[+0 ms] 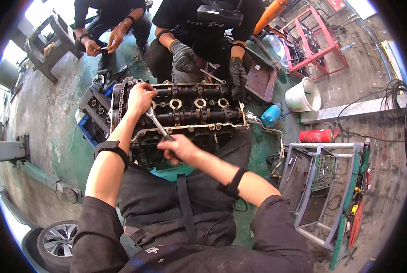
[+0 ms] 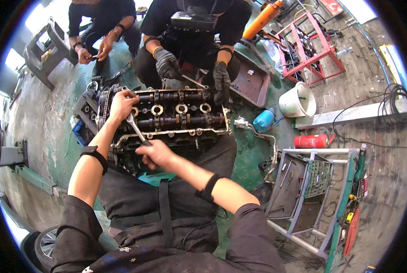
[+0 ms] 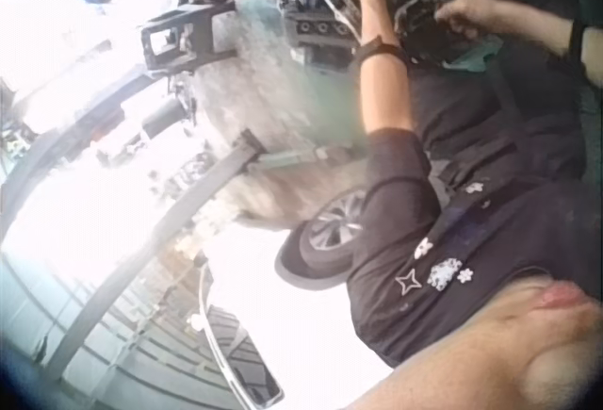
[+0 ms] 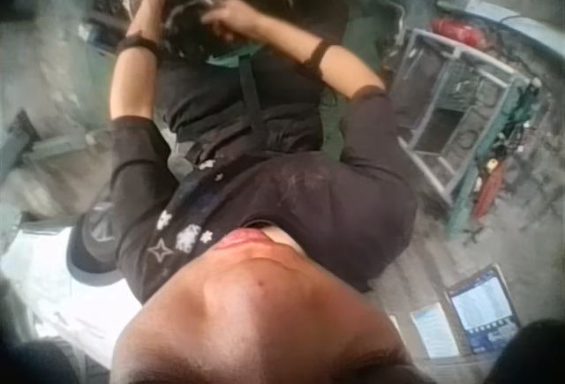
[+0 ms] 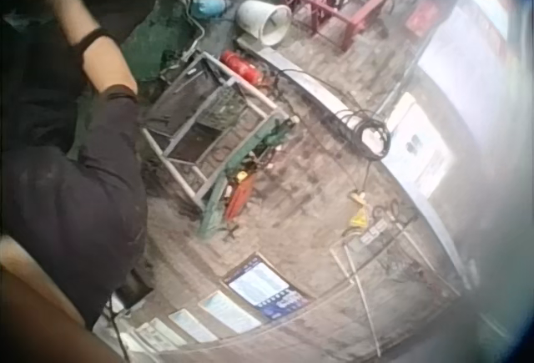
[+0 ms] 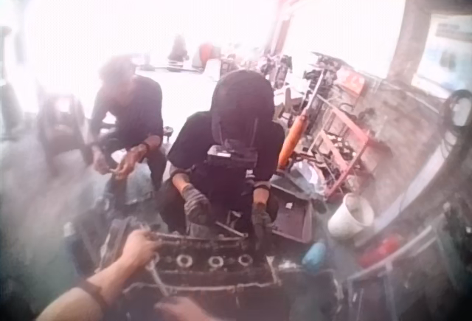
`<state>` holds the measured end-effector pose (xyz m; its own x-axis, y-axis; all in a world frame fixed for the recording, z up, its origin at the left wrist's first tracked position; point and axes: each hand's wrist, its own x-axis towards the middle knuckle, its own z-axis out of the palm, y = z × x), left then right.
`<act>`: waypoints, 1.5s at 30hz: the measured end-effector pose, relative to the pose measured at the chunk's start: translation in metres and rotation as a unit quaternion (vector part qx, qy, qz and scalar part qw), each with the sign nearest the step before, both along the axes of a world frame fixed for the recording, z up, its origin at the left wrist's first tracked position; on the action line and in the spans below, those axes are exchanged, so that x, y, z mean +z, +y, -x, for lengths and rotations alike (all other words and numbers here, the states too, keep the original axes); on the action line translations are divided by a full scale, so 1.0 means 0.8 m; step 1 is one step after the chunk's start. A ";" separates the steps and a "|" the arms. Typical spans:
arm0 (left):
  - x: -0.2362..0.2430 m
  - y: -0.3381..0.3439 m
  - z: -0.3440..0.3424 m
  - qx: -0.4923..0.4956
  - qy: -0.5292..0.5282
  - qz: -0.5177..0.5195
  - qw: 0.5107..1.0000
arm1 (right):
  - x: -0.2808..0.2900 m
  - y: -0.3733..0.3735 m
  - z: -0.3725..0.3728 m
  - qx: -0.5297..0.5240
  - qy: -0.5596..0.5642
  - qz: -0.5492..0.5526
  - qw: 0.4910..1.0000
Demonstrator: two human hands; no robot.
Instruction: The person uses a socket wrench to loosen and remove bolts from the cylinder head of an engine block while others assist.
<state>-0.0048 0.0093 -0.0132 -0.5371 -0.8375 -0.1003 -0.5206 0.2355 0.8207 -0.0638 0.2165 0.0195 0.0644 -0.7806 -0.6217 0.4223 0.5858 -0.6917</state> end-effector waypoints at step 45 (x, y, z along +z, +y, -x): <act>0.010 -0.001 -0.010 0.001 -0.043 0.000 0.999 | 0.021 -0.044 -0.105 -0.175 0.087 -0.113 0.974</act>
